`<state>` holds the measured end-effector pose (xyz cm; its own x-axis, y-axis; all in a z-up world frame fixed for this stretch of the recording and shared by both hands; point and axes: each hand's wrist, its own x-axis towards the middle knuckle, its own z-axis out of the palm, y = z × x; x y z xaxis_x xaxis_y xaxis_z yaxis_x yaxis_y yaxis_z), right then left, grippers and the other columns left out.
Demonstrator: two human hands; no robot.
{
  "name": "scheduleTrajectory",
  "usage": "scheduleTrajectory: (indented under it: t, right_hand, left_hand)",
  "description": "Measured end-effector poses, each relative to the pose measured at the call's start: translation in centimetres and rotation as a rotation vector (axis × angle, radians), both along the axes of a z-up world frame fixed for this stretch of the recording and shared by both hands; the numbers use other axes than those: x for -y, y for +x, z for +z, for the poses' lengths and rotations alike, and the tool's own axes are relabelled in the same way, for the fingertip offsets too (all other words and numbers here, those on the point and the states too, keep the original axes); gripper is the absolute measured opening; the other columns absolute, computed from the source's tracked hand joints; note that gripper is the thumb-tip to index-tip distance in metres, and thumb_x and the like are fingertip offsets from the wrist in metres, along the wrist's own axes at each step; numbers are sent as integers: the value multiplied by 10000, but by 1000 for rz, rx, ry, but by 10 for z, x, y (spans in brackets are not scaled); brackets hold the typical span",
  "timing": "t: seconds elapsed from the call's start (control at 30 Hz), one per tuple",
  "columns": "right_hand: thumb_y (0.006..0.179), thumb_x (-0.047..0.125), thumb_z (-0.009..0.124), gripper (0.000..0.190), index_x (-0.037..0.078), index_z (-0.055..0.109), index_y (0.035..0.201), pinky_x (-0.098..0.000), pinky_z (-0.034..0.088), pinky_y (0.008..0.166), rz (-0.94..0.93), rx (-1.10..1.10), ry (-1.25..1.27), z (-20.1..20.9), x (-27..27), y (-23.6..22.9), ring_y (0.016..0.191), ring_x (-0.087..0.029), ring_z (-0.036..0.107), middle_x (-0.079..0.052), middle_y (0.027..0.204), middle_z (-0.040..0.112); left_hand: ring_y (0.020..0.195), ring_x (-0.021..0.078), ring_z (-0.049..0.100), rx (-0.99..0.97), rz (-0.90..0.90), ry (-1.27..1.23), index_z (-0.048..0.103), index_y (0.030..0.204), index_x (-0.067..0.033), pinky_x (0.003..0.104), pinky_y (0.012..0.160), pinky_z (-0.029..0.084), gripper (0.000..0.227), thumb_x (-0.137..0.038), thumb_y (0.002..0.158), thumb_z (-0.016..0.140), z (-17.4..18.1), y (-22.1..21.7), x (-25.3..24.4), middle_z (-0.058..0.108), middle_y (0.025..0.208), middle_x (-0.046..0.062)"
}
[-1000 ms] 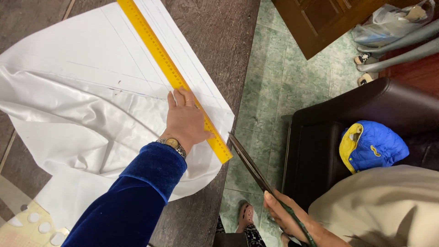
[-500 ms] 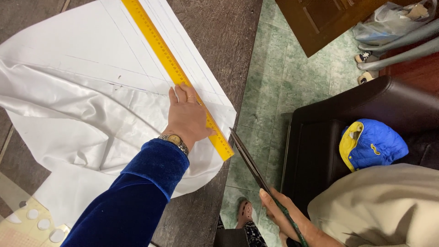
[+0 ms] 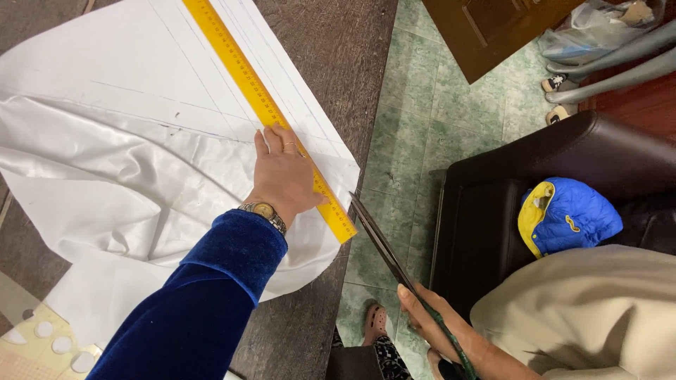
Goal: The person uses a yellow ruler and scissors to cut a straight line along a piece of white fabric laid on a table. After cutting, they use a pen to draw additional lines on the fabric.
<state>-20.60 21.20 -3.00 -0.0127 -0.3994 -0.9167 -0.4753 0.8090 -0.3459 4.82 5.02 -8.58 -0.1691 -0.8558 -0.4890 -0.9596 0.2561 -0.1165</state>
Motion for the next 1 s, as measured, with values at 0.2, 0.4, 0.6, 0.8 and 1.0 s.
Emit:
scheduleTrajectory:
  t: [0.2, 0.4, 0.6, 0.8, 1.0]
  right_hand:
    - [861, 497, 506, 481, 246, 316, 1225, -411, 292, 974, 11, 78, 6, 15, -3, -3, 1094, -182, 256, 27, 1181, 282]
    - [977, 462, 496, 396, 130, 448, 768, -311, 311, 516, 43, 107, -105, -7, -2, -6, 500, -103, 270, 20, 588, 295]
    - [838, 533, 452, 483, 130, 614, 1050, -363, 455, 840, 29, -19, 9, 21, 10, 16, 934, -189, 619, -45, 949, 613]
    - [939, 530, 432, 420, 124, 504, 860, -277, 305, 576, 86, -5, -64, 20, 3, 11, 578, -117, 295, 7, 664, 315]
    - [984, 475, 450, 397, 144, 437, 765, -285, 310, 554, 121, 77, -157, 14, 0, 4, 542, -108, 264, 18, 613, 297]
  left_hand:
    - [1361, 567, 199, 10, 1, 8, 433, 1384, -27, 628, 1117, 127, 981, -781, 764, 533, 1, 0, 0, 139, 1480, 418]
    - [1360, 557, 205, 6, 9, 3, 403, 1397, 10, 626, 1111, 132, 1030, -775, 743, 540, 0, 1, 1, 153, 1474, 399]
    - [1379, 545, 162, -22, -8, 11, 339, 1413, 87, 619, 1114, 124, 1101, -776, 756, 531, 9, 3, -2, 130, 1505, 397]
    - [1372, 527, 182, -40, 8, -43, 330, 1409, 105, 606, 1116, 140, 1124, -758, 730, 570, 0, 4, -4, 155, 1495, 387]
    - [1360, 519, 202, -61, 40, -97, 313, 1418, 100, 599, 1112, 134, 1168, -783, 699, 569, -18, 6, -3, 176, 1488, 367]
